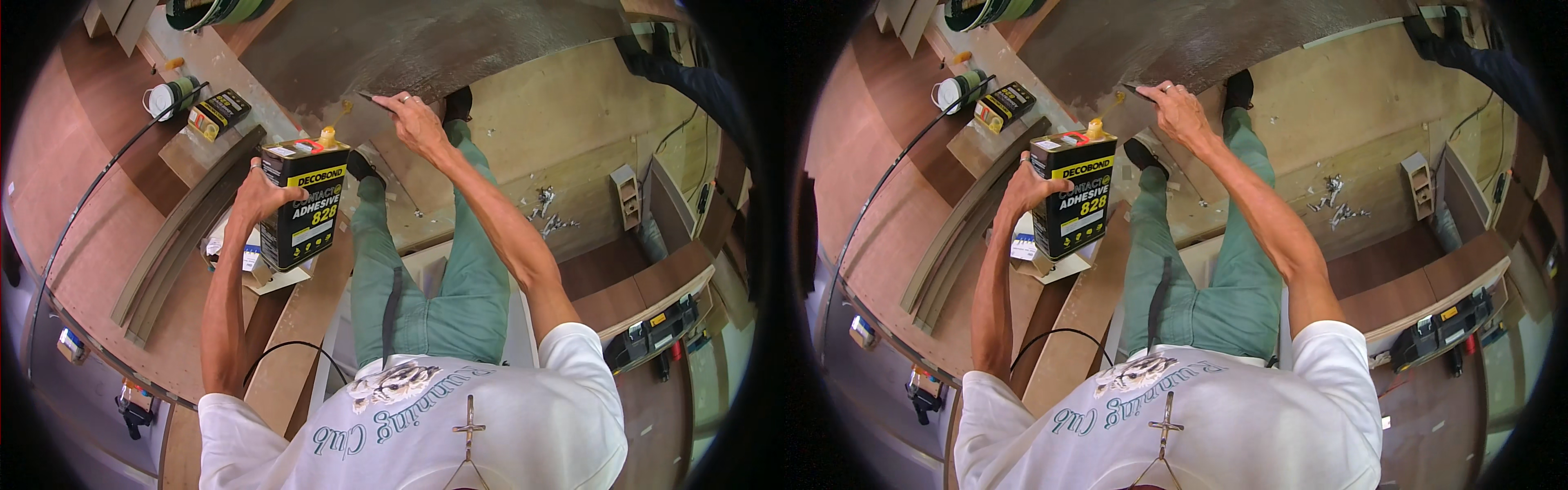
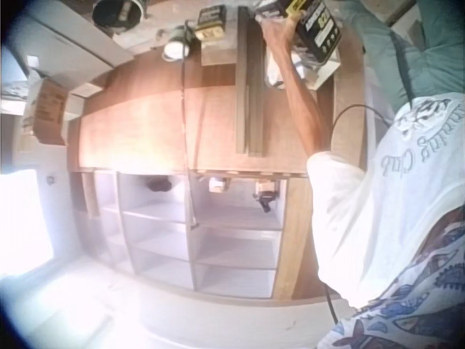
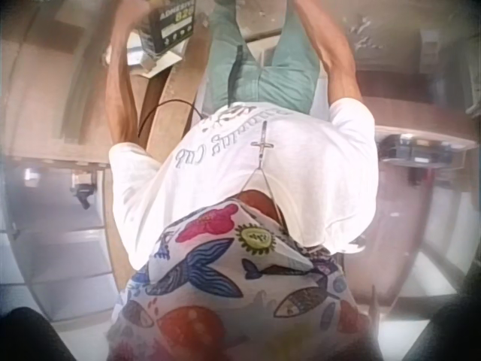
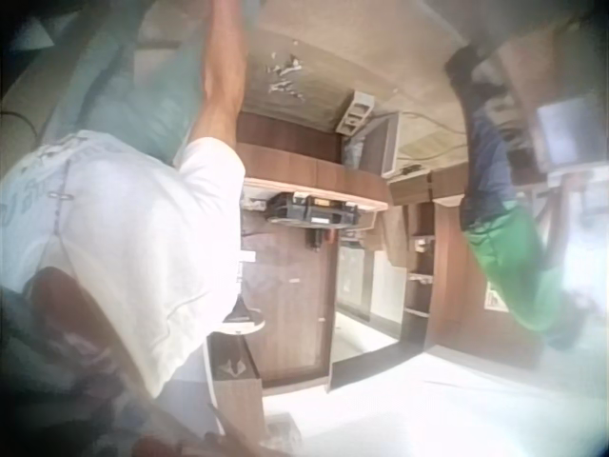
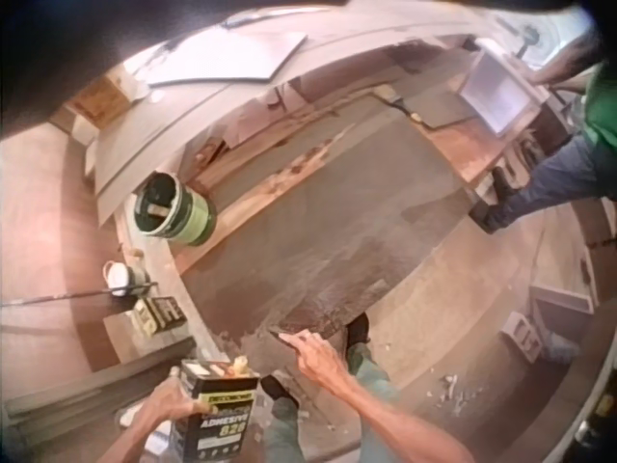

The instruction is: The person applies adhesive from a metal container onto several wooden boards and furniture panels, spreading it evenly with a plastic spreader.

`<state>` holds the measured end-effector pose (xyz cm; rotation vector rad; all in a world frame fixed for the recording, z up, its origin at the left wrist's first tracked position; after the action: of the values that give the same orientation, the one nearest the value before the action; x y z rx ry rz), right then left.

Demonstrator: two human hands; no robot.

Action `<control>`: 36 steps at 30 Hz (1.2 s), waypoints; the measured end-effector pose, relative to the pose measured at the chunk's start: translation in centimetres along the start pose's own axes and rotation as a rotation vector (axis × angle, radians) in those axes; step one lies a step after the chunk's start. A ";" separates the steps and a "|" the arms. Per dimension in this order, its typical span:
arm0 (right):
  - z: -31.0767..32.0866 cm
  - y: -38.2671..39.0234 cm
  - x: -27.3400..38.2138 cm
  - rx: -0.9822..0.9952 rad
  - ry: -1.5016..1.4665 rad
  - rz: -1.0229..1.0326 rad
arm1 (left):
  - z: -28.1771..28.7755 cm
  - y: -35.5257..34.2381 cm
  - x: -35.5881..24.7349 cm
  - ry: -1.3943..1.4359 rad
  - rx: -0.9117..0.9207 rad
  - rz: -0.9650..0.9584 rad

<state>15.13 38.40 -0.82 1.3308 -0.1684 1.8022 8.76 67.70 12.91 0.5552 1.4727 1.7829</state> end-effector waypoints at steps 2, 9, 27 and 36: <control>-0.8 -0.3 0.9 0.025 0.018 0.019 | 0.0 0.0 0.7 0.018 0.004 0.018; -3.1 -0.5 3.1 0.120 0.094 0.092 | -0.5 0.1 1.6 0.017 -0.014 -0.003; -3.9 -2.6 -3.1 0.099 0.653 0.111 | 2.7 2.3 4.2 0.238 -0.418 -0.451; -5.6 -3.7 -2.3 0.244 0.467 -0.023 | 15.1 -5.2 -7.7 0.202 -0.591 -0.760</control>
<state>13.86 42.60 -6.44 1.0271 0.3263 2.1085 26.00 71.74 12.64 -0.4474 0.9886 1.5407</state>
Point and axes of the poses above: each hand's wrist, its own y-axis away from the middle knuckle, its own z-axis out of the back of the hand, x = y × z, the point moved 7 cm from there along -y, towards the middle knuckle, and after that the axes turned 15 degrees about x, right-handed, at the moved point
